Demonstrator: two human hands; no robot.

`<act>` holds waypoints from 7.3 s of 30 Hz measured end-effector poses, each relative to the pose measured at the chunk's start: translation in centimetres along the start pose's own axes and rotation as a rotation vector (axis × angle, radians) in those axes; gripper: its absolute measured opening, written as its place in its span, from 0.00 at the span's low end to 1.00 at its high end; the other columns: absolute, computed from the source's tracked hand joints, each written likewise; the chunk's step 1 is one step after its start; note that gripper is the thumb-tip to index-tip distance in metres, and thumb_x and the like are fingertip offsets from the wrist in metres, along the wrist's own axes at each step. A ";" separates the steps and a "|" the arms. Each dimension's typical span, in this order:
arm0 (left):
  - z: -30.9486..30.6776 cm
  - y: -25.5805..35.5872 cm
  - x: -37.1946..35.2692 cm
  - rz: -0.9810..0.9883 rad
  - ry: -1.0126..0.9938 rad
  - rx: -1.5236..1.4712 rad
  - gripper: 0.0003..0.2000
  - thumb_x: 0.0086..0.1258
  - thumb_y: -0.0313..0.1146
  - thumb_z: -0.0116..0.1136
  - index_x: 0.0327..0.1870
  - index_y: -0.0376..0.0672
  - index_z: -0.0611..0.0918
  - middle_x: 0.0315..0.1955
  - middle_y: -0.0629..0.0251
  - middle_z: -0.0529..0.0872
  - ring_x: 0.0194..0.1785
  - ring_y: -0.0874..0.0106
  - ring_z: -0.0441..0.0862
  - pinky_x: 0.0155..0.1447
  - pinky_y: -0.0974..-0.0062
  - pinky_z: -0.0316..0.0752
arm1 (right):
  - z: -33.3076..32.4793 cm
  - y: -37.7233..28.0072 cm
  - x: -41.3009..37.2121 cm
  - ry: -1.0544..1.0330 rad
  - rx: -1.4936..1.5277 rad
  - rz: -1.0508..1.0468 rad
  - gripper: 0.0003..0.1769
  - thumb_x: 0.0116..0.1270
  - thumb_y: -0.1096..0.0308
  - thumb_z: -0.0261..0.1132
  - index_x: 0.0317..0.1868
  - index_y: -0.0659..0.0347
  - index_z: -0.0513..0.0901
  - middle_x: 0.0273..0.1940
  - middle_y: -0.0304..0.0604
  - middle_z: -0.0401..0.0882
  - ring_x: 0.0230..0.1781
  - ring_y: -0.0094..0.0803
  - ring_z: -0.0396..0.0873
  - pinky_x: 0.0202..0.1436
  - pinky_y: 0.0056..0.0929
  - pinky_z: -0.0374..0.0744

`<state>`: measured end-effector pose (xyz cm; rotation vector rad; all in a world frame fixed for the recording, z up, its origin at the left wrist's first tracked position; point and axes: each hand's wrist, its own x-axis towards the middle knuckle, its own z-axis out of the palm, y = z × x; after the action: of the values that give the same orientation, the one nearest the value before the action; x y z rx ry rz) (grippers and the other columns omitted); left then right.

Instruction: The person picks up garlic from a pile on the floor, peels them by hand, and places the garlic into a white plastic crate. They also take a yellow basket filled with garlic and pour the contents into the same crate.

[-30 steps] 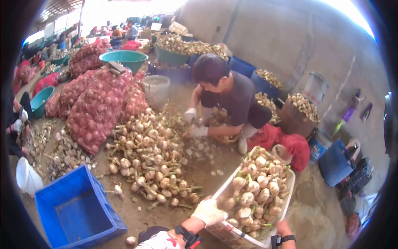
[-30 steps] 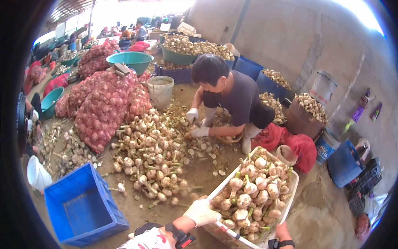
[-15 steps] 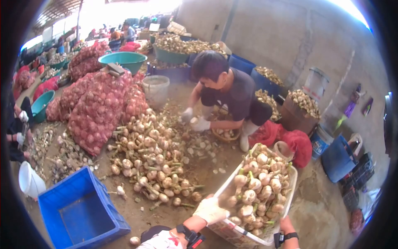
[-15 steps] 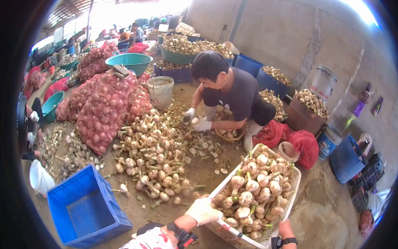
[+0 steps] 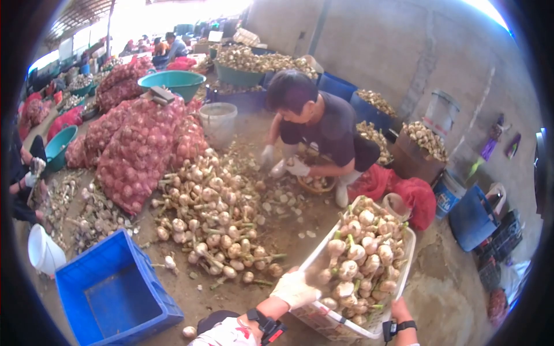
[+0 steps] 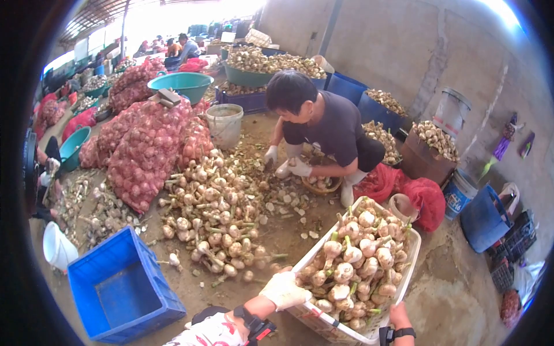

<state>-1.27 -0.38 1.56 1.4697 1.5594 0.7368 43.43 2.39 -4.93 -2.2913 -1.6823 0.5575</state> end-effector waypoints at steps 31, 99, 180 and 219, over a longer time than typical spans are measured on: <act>0.2 -0.3 0.0 0.004 0.010 -0.023 0.30 0.47 0.47 0.66 0.49 0.35 0.83 0.51 0.48 0.81 0.53 0.55 0.81 0.59 0.67 0.75 | 0.4 0.6 0.2 0.024 -0.012 0.017 0.20 0.63 0.66 0.56 0.50 0.75 0.73 0.47 0.73 0.78 0.53 0.65 0.76 0.55 0.51 0.75; -0.5 0.5 -0.3 -0.027 -0.008 -0.039 0.30 0.47 0.46 0.65 0.50 0.34 0.82 0.50 0.47 0.79 0.54 0.54 0.80 0.59 0.65 0.75 | -0.6 -0.7 -0.7 0.009 0.014 -0.054 0.21 0.65 0.65 0.55 0.53 0.74 0.74 0.46 0.69 0.80 0.51 0.60 0.79 0.53 0.47 0.77; -0.3 0.5 -0.3 0.079 0.019 0.101 0.36 0.47 0.46 0.69 0.57 0.31 0.77 0.49 0.45 0.82 0.49 0.60 0.83 0.53 0.71 0.78 | -0.2 -0.8 -0.7 -0.011 0.042 -0.048 0.20 0.65 0.65 0.54 0.51 0.75 0.70 0.47 0.74 0.77 0.53 0.67 0.75 0.55 0.50 0.75; -1.0 1.2 -0.5 -0.022 -0.067 -0.027 0.35 0.46 0.47 0.67 0.56 0.31 0.79 0.52 0.45 0.81 0.52 0.57 0.82 0.56 0.68 0.77 | -0.1 -0.7 -0.4 0.010 0.000 0.036 0.20 0.66 0.66 0.55 0.52 0.74 0.73 0.48 0.73 0.78 0.55 0.64 0.75 0.56 0.49 0.75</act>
<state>-1.61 -0.57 3.19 1.4404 1.5071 0.6866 42.73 2.18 -4.50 -2.3248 -1.6401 0.5528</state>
